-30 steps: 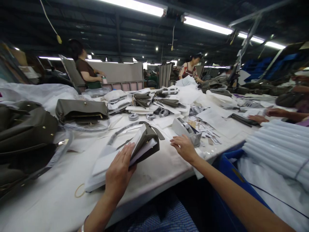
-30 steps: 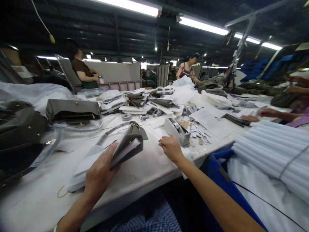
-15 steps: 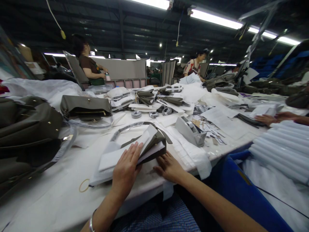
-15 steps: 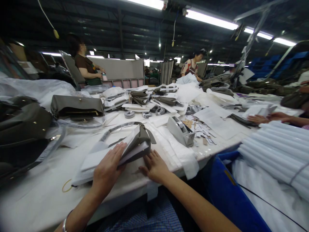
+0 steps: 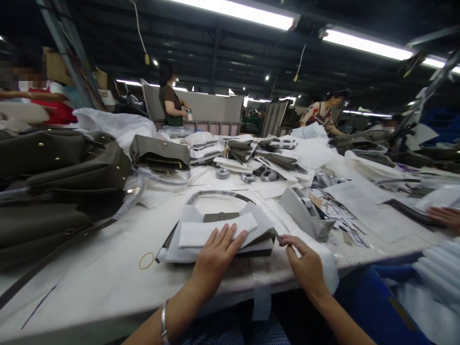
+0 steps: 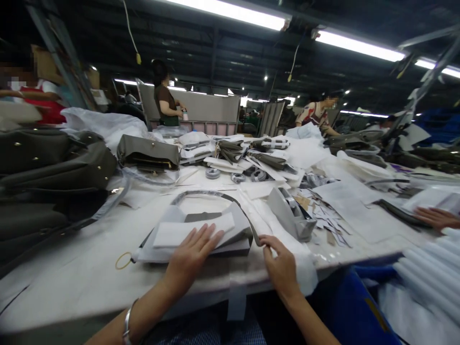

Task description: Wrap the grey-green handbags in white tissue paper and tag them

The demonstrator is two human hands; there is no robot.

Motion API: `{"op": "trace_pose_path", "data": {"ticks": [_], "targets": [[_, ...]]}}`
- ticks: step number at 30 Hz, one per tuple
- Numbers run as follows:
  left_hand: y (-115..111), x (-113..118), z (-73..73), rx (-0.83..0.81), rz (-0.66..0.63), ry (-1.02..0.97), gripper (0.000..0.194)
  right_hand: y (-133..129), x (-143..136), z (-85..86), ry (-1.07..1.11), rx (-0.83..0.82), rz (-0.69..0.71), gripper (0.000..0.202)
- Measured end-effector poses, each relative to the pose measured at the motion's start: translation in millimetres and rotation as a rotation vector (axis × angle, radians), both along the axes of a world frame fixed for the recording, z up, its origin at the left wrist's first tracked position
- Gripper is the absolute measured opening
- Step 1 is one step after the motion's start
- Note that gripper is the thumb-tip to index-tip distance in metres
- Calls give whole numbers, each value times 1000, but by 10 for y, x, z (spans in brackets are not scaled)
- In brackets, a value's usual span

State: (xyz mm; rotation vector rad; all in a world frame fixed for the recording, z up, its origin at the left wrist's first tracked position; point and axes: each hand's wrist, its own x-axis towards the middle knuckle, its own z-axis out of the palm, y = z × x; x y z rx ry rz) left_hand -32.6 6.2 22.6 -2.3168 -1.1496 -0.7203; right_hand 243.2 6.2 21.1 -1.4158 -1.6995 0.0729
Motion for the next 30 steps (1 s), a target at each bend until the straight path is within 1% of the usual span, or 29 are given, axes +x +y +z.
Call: {"op": "trace_pose_path", "data": {"ticks": [1,2,3,5,6,7,9,10,12,14,16,18,20,23,25,28,30], "targets": [[-6,19,-24,22,-10,0,56,-5,66,109,55,55,-58,19],[-11,42,-48,41,-17,-1,54,5,102,229,80,118,-85,16],[-16,66,-70,55,-22,-1,52,31,105,357,84,178,-85,16],[-25,114,-110,75,-34,8,51,141,22,601,50,234,-16,18],[-28,133,-128,81,-42,16,50,228,-55,705,14,207,40,21],[-32,147,-143,86,-50,25,49,335,-147,788,-48,129,97,24],[-39,154,-167,97,-67,44,47,607,-350,880,-230,-123,199,28],[-43,146,-175,100,-71,53,47,764,-450,887,-356,-275,223,29],[-55,110,-180,97,-76,67,46,1093,-629,839,-483,-438,231,22],[-68,62,-178,92,-84,77,47,1404,-772,739,-552,-543,194,14],[-78,26,-181,95,-93,87,46,1658,-874,622,-593,-623,136,20],[-78,17,-205,105,-98,89,46,1834,-932,513,-612,-678,87,28],[-68,35,-248,135,-93,41,46,1933,-943,425,-618,-725,49,31],[-54,67,-301,173,-74,-46,46,1985,-888,341,-601,-808,-12,32],[-55,66,-296,158,-74,-18,46,1989,-832,317,-561,-858,-29,32],[-65,39,-254,123,-83,60,47,1971,-757,315,-460,-892,21,28],[-68,24,-236,117,-78,59,47,1934,-721,325,-369,-876,80,26]]}}
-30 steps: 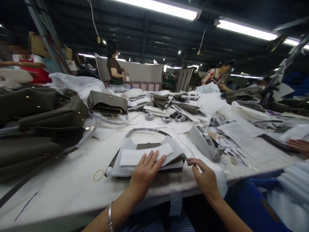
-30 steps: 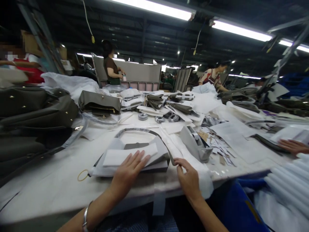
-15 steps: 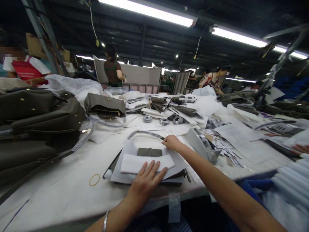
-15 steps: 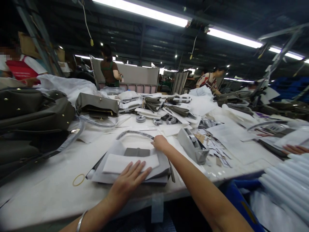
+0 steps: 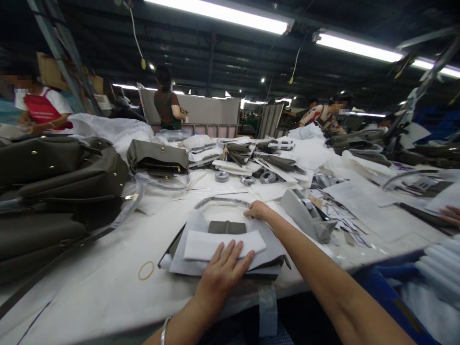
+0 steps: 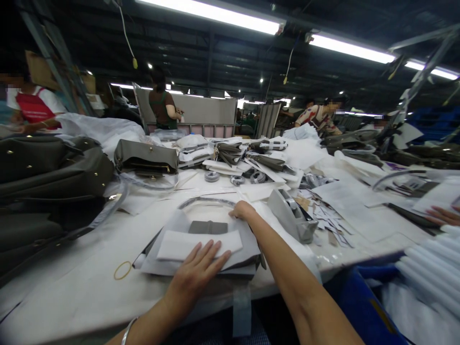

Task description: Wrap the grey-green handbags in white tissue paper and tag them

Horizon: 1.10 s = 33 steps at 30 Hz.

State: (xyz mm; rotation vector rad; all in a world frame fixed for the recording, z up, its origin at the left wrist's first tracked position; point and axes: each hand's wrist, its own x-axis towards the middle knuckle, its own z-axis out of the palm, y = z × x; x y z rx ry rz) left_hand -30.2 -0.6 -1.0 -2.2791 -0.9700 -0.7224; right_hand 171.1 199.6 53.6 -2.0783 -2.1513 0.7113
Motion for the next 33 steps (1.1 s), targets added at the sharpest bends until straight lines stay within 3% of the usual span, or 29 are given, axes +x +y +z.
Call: {"op": "trace_pose_path", "data": {"ticks": [7,12,19,29,33], "targets": [[-2,-9,17,-26,-8,19,47,-268,103,115,430,159,46,24],[-9,-18,68,-64,-14,22,48,-406,181,238,597,281,78,27],[-8,-22,104,-115,-28,52,49,-368,213,326,703,385,137,30],[7,-27,82,-100,-25,53,47,67,158,575,726,502,115,34],[-5,-29,115,-116,-20,64,47,-102,163,778,724,534,131,32]]}}
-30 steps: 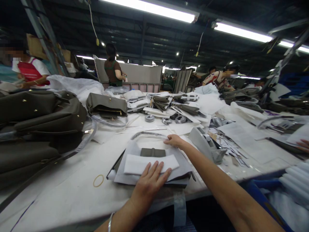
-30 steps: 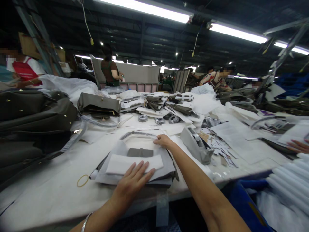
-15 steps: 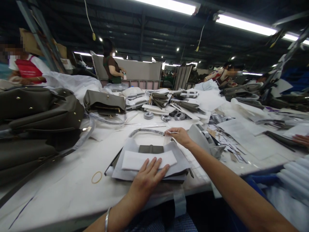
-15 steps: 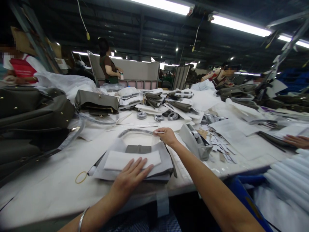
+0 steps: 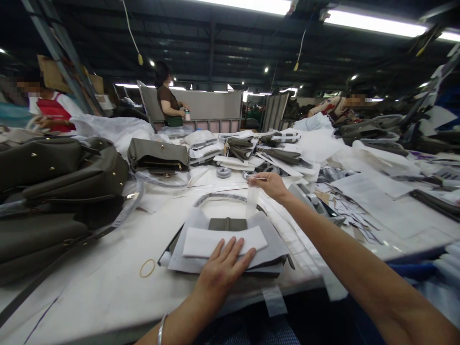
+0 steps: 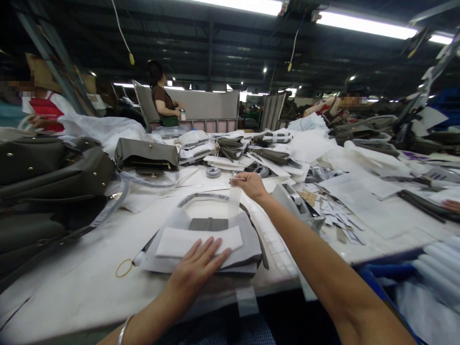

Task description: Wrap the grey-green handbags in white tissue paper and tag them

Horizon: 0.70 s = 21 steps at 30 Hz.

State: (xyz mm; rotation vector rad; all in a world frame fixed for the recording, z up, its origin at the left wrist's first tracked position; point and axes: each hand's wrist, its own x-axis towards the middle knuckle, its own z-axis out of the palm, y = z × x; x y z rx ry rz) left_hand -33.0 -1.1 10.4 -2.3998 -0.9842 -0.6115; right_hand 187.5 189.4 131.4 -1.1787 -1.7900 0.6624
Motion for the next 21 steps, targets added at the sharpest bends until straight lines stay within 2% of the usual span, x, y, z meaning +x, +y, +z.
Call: {"op": "trace_pose_path", "data": {"ticks": [3,5,8,11,16,21], "targets": [[-8,6,15,-20,2,-1,48,-441,37,95,-55,32,23,25],[-11,11,19,-32,-1,-3,48,-828,78,73,-151,71,66,21],[-8,16,18,-55,-5,-10,49,-1379,150,-117,-311,121,181,25],[-3,17,16,-88,-6,-20,49,-1749,199,-410,-417,272,237,36],[-18,11,46,-147,-8,-18,55,-1981,217,-789,-502,587,202,38],[-63,32,130,-182,22,14,67,-2076,229,-994,-485,730,155,38]]}}
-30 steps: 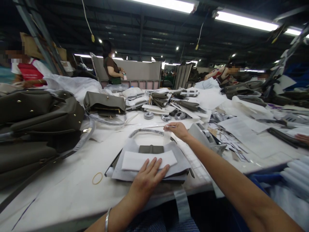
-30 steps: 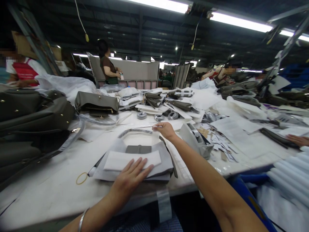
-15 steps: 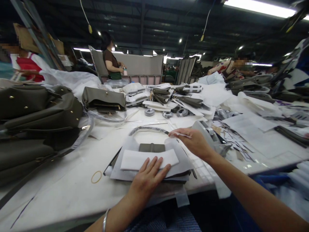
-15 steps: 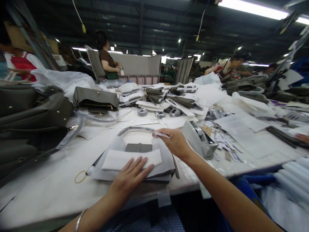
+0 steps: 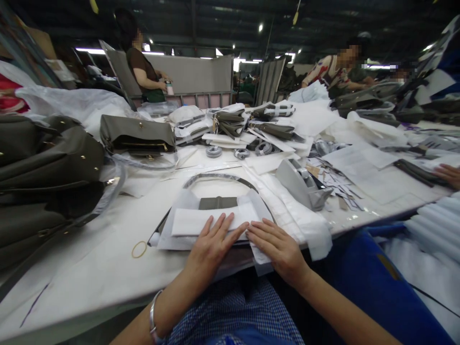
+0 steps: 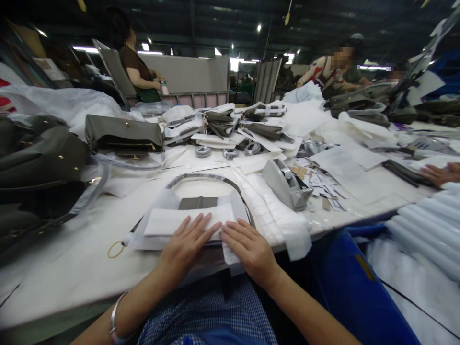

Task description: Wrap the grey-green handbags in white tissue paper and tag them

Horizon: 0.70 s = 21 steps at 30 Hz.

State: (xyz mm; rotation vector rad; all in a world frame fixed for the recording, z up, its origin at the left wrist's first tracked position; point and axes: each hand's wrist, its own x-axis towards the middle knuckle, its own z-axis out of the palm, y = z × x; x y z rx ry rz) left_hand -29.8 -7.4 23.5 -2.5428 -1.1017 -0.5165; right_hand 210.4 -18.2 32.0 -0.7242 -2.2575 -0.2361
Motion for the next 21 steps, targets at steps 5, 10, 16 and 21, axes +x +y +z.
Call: {"op": "trace_pose_path", "data": {"ticks": [5,10,16,21], "targets": [[-27,102,106,0,-12,105,63,-20,4,-143,42,45,-5,36],[-16,131,100,-22,-79,125,49,-117,-13,-112,31,86,16,28],[-21,115,25,-28,-75,64,46,-79,-26,433,139,-167,133,23],[-23,131,13,-20,-67,75,47,716,-118,589,-122,-297,-153,31]]}}
